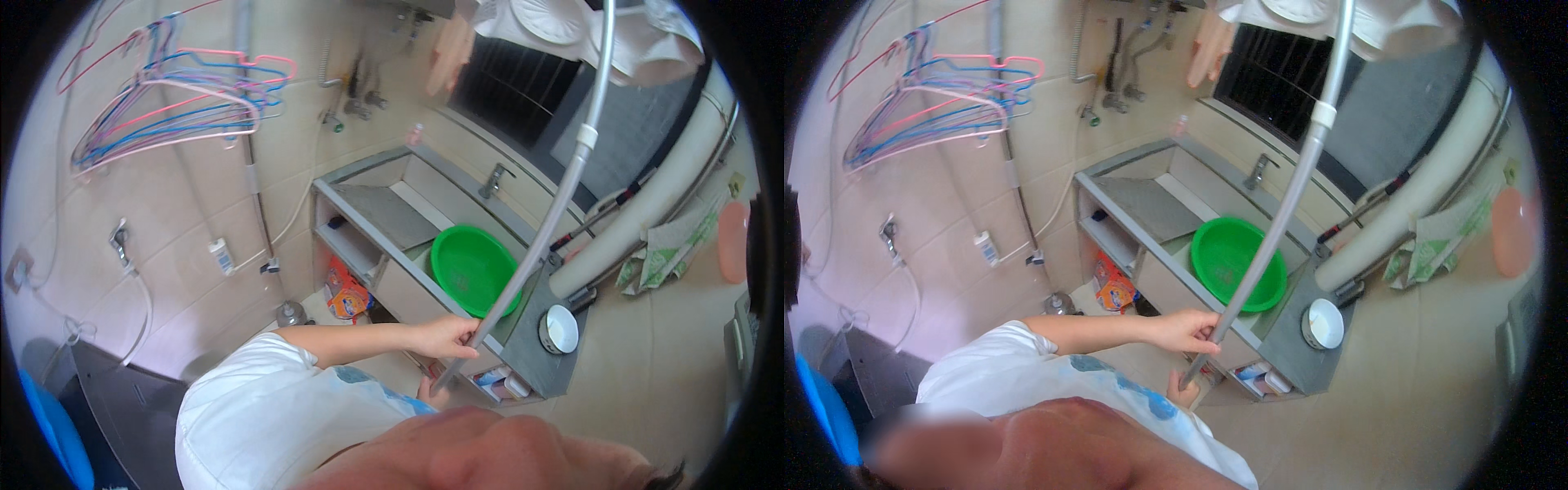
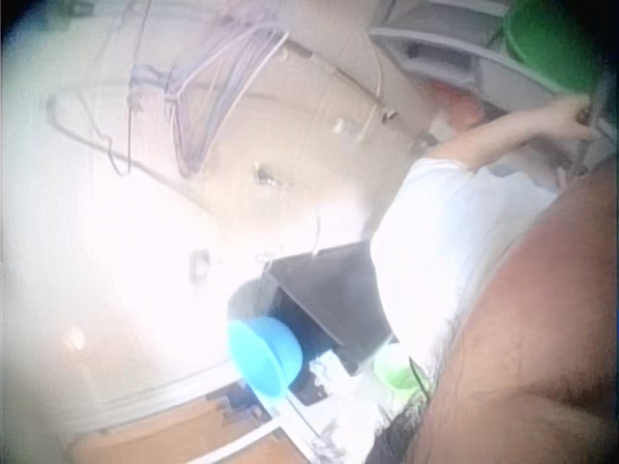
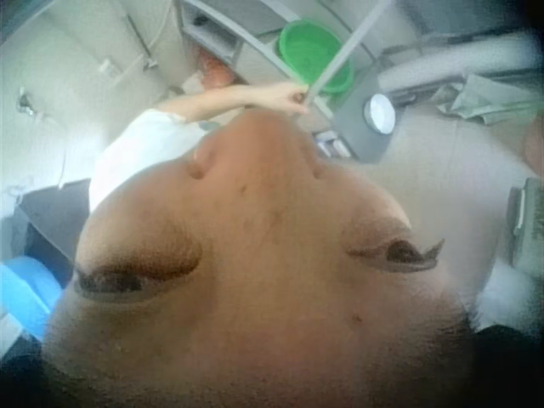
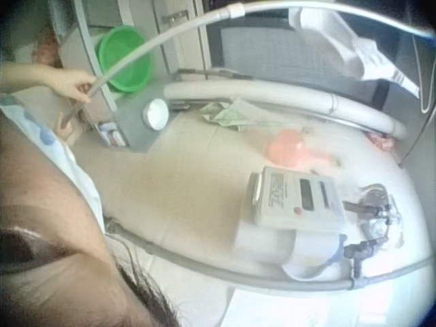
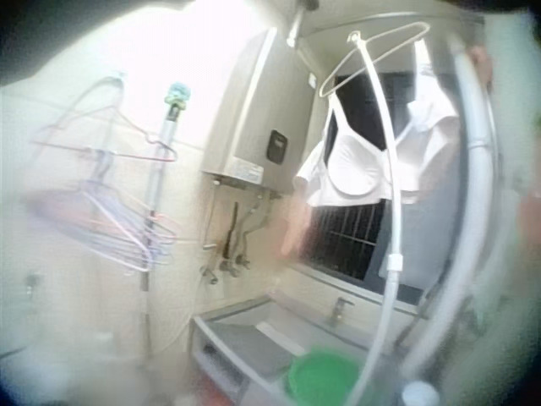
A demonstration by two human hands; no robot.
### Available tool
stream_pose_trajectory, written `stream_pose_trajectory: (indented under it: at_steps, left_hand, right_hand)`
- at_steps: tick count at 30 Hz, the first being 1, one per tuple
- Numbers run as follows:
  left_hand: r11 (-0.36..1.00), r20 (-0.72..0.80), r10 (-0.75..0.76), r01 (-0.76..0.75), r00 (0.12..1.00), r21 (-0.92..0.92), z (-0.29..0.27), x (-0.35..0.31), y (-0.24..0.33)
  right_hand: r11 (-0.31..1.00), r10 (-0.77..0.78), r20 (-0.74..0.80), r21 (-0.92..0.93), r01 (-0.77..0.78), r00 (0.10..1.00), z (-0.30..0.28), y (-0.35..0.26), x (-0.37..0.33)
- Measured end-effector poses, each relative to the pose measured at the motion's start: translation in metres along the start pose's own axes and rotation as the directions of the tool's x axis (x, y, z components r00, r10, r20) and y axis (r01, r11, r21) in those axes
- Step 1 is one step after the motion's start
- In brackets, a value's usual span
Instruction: The person assembles a telescopic laundry pole by extending and locking its sections, then hangs it on a wall hook. The person also handles a cloth and a green basin in the kitchen and laundry area.
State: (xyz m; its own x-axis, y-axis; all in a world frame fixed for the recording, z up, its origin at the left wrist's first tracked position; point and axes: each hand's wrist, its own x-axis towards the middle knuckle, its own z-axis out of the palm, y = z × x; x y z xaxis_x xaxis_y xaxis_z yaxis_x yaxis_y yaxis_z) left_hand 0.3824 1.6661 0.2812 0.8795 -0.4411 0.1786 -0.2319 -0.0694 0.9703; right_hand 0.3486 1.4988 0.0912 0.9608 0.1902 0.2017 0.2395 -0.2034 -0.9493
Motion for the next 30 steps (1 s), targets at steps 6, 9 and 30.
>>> stream_pose_trajectory:
  at_steps: [6, 9, 30]
  left_hand:
    - [0.980, -0.073, 0.074, -0.059, 0.995, 0.188, 0.006, -0.070, -0.002]
    - [0.979, -0.135, 0.103, -0.077, 0.985, 0.188, 0.010, -0.109, 0.009]
    - [0.797, -0.670, 0.357, 0.162, 0.651, 0.582, -0.017, -0.322, 0.178]
  right_hand:
    - [0.995, 0.095, 0.226, 0.015, -0.101, 0.969, 0.032, 0.018, -0.032]
    - [0.989, 0.113, 0.333, 0.055, -0.140, 0.936, 0.052, 0.012, -0.049]
    - [0.836, -0.416, 0.640, 0.548, -0.005, 0.646, 0.185, -0.186, -0.110]
